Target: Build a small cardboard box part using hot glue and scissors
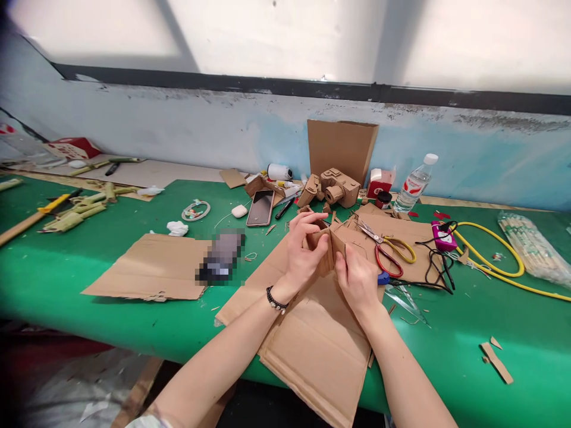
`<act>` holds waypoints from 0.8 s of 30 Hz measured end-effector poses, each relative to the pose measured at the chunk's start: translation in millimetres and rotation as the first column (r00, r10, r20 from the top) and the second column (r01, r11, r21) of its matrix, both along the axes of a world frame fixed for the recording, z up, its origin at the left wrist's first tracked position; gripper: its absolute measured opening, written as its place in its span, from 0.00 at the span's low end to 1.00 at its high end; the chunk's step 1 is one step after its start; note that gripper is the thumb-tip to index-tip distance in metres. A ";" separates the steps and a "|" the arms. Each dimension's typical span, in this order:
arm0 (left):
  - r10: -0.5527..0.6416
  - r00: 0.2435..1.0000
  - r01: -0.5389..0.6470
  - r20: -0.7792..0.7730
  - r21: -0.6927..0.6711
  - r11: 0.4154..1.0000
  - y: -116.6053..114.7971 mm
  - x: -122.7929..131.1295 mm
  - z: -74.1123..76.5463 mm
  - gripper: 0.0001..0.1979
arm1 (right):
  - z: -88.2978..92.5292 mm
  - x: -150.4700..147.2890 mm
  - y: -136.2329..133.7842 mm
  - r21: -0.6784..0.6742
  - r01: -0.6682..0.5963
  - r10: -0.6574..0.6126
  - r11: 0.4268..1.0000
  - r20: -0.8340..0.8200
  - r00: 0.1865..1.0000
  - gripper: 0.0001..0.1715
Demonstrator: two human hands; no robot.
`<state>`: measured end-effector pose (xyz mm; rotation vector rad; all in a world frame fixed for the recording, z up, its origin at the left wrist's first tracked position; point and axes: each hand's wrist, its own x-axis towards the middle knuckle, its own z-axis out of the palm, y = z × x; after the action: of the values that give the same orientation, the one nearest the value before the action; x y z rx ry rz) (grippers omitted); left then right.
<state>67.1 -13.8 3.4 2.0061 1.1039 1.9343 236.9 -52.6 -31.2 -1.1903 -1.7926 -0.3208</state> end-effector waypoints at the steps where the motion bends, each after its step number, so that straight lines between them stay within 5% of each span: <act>1: -0.001 1.000 0.001 0.003 0.001 1.000 0.0 0.1 -0.1 0.10 | -0.1 -0.7 -0.2 0.002 0.004 -0.004 1.000 0.000 1.000 0.25; 21: -0.026 1.000 0.026 -0.016 -0.001 1.000 -1.2 -2.0 -2.4 0.11 | 3.4 -1.1 -0.5 0.059 -0.022 0.022 0.998 -0.002 1.000 0.23; 24: -0.023 0.999 0.024 0.043 -0.026 0.999 -0.7 -3.1 -2.1 0.22 | 3.4 3.0 -0.5 0.058 -0.017 0.018 0.998 -0.016 1.000 0.26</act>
<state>64.0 -14.5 1.3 1.9457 1.0854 1.9311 239.9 -53.1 -27.8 -1.1336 -1.7666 -0.3492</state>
